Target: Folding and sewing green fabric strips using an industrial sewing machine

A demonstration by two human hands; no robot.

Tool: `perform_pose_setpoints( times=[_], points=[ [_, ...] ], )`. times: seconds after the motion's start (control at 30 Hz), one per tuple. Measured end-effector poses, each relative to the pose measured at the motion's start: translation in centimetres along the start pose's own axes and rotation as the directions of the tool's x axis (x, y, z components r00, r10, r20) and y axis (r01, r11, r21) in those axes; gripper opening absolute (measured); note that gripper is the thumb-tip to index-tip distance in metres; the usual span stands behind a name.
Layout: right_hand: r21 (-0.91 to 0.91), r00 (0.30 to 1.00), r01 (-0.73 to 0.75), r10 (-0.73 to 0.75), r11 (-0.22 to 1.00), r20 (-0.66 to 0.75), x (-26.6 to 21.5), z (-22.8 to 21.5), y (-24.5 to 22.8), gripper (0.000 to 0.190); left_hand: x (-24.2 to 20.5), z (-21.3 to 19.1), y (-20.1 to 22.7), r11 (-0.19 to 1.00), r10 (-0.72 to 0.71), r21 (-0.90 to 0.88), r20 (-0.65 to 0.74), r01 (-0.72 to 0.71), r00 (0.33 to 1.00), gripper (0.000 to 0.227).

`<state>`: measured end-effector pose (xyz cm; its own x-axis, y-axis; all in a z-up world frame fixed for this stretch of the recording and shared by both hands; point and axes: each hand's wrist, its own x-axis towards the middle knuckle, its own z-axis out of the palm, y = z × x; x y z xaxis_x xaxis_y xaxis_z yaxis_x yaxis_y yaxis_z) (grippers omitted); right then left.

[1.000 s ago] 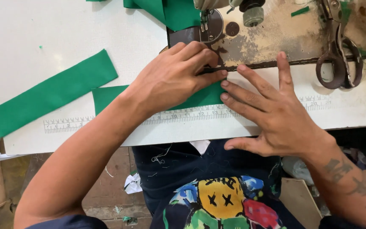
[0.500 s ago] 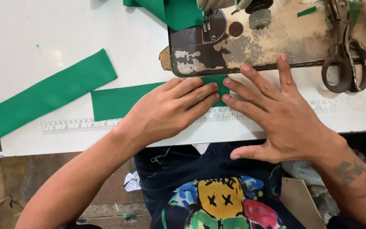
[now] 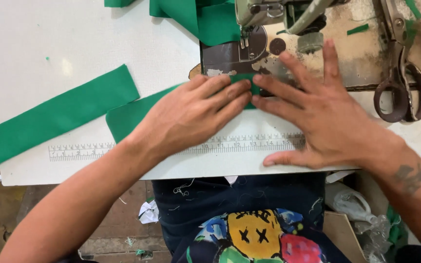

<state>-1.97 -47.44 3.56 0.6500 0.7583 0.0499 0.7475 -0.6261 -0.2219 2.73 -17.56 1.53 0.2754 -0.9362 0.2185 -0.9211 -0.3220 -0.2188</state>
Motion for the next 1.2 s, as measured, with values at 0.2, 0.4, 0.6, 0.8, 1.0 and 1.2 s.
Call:
perform_pose_setpoints(
  times=[0.2, 0.4, 0.6, 0.8, 1.0, 1.2],
  points=[
    [-0.075, 0.997, 0.032, -0.037, 0.997, -0.061, 1.7, 0.2, 3.0, 0.104, 0.4, 0.4, -2.6, 0.999, -0.024, -0.04, -0.111, 0.02, 0.993, 0.037],
    [0.036, 0.996, 0.055, -0.052, 0.998, -0.069, 1.7, 0.8, 3.5, 0.103, 0.2, 0.6, -2.9, 0.996, -0.041, -0.079, -0.114, 0.032, 0.993, 0.039],
    [0.027, 0.996, 0.057, -0.055, 0.998, -0.076, 1.7, 0.8, 3.3, 0.108, 0.1, 0.6, -2.9, 0.996, -0.041, -0.078, -0.098, 0.033, 0.994, 0.04],
    [0.059, 0.994, 0.066, -0.061, 0.996, -0.087, 1.5, 0.9, 3.4, 0.11, 0.2, 0.5, -2.8, 0.997, -0.05, -0.071, -0.097, 0.043, 0.994, 0.039],
    [0.002, 0.992, 0.086, -0.085, 0.996, -0.096, 1.5, 1.1, 3.5, 0.109, 0.1, 0.5, -2.8, 0.993, -0.068, -0.101, -0.086, 0.059, 0.994, 0.042],
    [-0.072, 0.997, 0.056, -0.06, 0.996, -0.057, 1.3, 1.1, 3.6, 0.109, 0.7, -0.4, -2.6, 0.998, -0.055, -0.007, -0.06, 0.055, 0.997, 0.043]
  ],
)
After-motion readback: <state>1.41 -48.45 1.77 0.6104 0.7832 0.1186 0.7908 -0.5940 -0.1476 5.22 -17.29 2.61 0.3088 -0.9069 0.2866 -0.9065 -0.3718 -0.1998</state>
